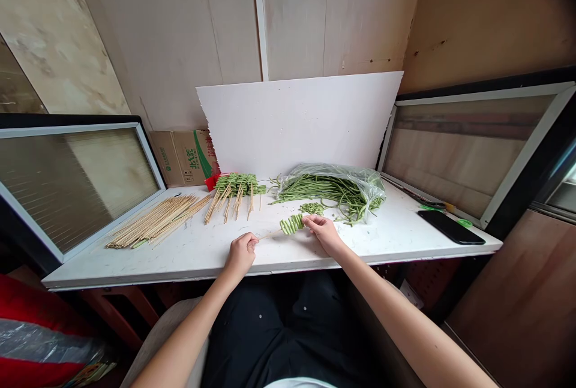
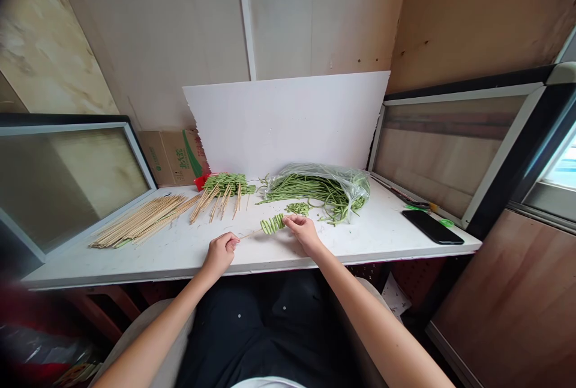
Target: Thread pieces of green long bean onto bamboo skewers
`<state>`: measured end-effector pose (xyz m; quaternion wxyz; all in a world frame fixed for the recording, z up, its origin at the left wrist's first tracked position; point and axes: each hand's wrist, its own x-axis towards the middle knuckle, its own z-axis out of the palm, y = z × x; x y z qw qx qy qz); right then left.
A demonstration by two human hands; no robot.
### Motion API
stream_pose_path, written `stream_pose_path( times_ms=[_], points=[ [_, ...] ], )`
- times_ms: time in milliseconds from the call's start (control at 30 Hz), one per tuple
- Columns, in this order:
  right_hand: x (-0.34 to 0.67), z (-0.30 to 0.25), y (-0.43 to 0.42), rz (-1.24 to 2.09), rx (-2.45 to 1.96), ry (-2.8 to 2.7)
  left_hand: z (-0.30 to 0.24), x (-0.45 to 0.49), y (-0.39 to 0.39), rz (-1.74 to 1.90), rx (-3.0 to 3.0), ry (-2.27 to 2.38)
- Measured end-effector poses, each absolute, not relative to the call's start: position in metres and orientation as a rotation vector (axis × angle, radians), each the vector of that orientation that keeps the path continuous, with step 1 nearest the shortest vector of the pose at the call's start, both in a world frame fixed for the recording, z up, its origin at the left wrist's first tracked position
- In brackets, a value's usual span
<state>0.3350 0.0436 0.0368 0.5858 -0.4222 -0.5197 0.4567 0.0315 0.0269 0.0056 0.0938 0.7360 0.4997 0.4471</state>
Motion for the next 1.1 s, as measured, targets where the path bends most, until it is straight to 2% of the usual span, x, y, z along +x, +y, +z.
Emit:
stream_pose_path(
  times_ms=[267, 633, 733, 867, 1100],
  points=[
    [0.349, 0.035, 0.057, 0.975, -1.054, -1.228, 0.007, 0.033, 0.026, 1.371, 2.12, 1.519],
    [0.344, 0.039, 0.106, 0.173, -1.475, -1.994, 0.009, 0.033, 0.026, 1.454, 2.03, 1.548],
    [0.339, 0.045, 0.115, 0.048, -1.57, -2.129, 0.01, 0.033, 0.026, 1.473, 2.013, 1.552],
    [0.335, 0.045, 0.12, 0.002, -1.602, -2.209, 0.012, 0.033, 0.026, 1.479, 2.003, 1.557],
    [0.333, 0.04, 0.131, 0.121, -1.602, -2.066, 0.011, 0.034, 0.025, 1.482, 2.014, 1.532]
  ],
)
